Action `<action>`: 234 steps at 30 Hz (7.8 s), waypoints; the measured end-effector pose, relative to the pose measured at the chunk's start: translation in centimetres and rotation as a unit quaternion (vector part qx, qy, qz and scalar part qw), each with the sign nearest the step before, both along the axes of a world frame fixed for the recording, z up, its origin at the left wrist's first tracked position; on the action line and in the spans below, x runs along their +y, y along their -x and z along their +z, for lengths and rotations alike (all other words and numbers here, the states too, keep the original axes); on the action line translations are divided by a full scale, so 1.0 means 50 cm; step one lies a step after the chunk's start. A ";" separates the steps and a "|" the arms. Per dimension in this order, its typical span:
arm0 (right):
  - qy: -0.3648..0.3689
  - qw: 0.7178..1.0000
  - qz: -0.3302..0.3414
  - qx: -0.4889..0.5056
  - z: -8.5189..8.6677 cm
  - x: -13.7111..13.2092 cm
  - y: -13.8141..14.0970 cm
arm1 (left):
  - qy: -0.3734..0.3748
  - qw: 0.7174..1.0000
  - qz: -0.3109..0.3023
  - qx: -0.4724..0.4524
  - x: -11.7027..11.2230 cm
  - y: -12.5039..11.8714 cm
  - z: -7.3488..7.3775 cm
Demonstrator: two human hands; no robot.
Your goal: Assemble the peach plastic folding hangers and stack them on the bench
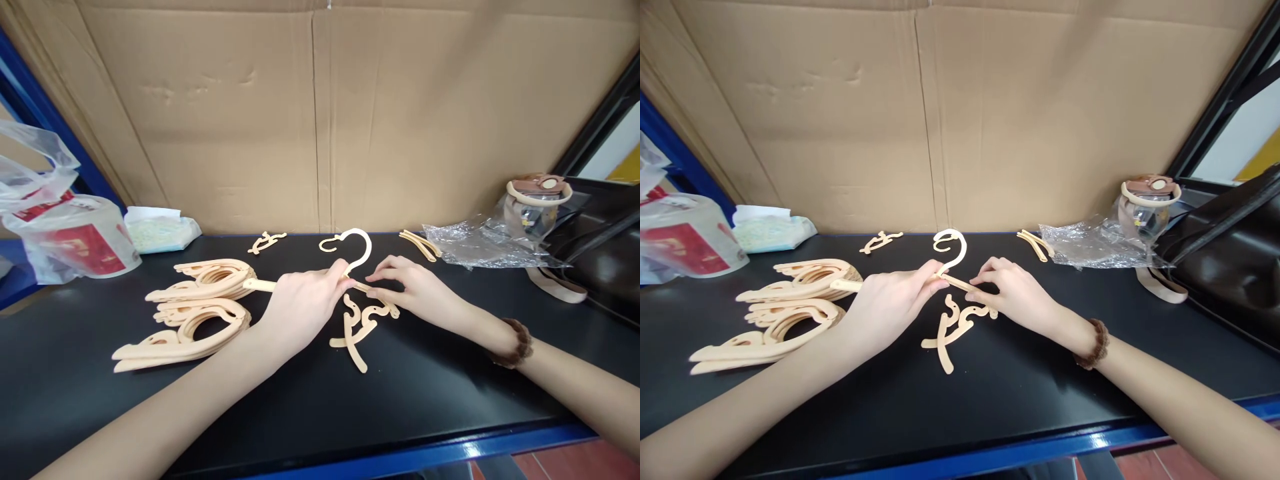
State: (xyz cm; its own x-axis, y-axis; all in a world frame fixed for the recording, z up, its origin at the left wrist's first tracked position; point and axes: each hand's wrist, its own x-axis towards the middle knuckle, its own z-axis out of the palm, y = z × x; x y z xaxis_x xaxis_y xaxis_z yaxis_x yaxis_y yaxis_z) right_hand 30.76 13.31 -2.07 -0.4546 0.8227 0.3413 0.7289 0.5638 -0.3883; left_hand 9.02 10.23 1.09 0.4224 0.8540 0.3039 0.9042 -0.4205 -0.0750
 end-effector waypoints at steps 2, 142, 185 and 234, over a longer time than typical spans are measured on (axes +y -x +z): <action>-0.011 0.999 0.005 -0.032 -0.006 -0.002 0.001 | 0.013 1.000 0.007 -0.014 -0.001 0.000 0.001; 0.008 0.990 0.142 0.018 0.048 -0.019 -0.005 | 0.523 0.661 -0.125 -0.523 0.027 0.026 0.012; -0.193 0.971 -0.141 0.004 0.044 -0.012 -0.016 | 0.035 0.984 -0.043 -0.172 0.026 0.030 -0.006; -0.133 0.988 0.007 -0.073 0.018 -0.019 0.005 | 0.148 0.956 -0.068 -0.243 0.051 0.028 -0.045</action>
